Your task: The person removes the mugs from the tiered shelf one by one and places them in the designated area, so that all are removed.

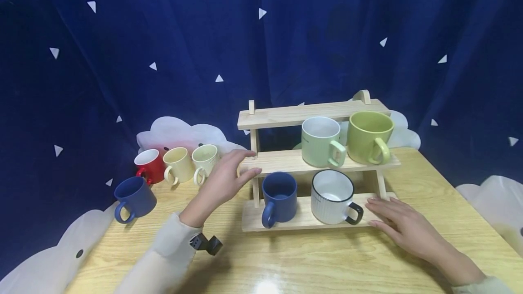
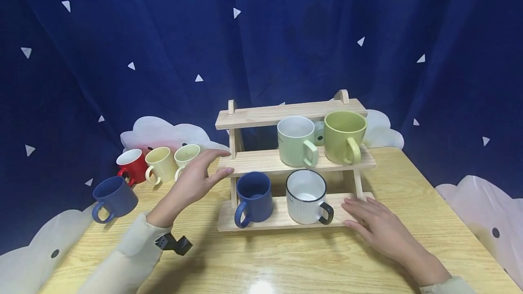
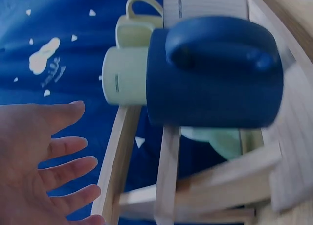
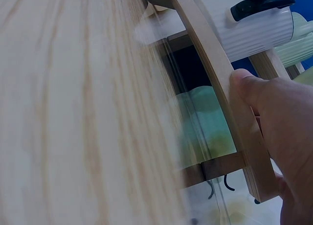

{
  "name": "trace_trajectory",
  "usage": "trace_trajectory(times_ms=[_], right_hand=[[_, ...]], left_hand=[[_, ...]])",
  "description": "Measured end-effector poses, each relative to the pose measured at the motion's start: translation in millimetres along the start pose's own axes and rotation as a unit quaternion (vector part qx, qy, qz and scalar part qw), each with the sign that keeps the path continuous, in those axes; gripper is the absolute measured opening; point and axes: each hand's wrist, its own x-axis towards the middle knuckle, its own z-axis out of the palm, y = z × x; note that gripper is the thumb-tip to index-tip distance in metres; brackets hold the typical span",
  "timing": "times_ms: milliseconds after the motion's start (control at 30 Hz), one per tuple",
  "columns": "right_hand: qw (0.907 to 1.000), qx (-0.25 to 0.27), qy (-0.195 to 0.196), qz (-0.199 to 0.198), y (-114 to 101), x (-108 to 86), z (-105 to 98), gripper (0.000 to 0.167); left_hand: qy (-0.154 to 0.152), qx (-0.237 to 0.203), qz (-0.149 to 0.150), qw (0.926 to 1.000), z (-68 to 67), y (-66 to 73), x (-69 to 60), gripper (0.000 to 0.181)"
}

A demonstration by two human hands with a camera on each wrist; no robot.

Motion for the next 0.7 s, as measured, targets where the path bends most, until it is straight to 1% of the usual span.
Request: trace_trajectory(times_ms=[167,300,467,567,700], right_hand=[[1.0,-0.001,-0.001,-0.001,1,-0.4,1,0.048],[1.0,0.0,-0.002,-0.002,1,-1.0,1,0.047],[1.0,0.0,-0.002,-0.004,0,-0.9,1,0.047],[1.0,0.0,-0.001,-0.005,0,-0.5,0,0.047],[1.0,0.0,0.0,-0.005,0,-0.1,0,0.047]], left_hand=[[-0.023,-0.002,0.018,0.9996,9.0,16.9,11.8,0.045],[-0.05,-0.01,0.028,0.9983,16.1,28.7,21.1,0.046],[-0.077,-0.023,0.02,0.9965,23.8,41.0,29.8,0.046],[-0.088,-0.028,0.019,0.9955,28.2,48.4,34.6,0.046],[-0.093,-0.029,0.033,0.9947,34.2,59.3,40.8,0.047]])
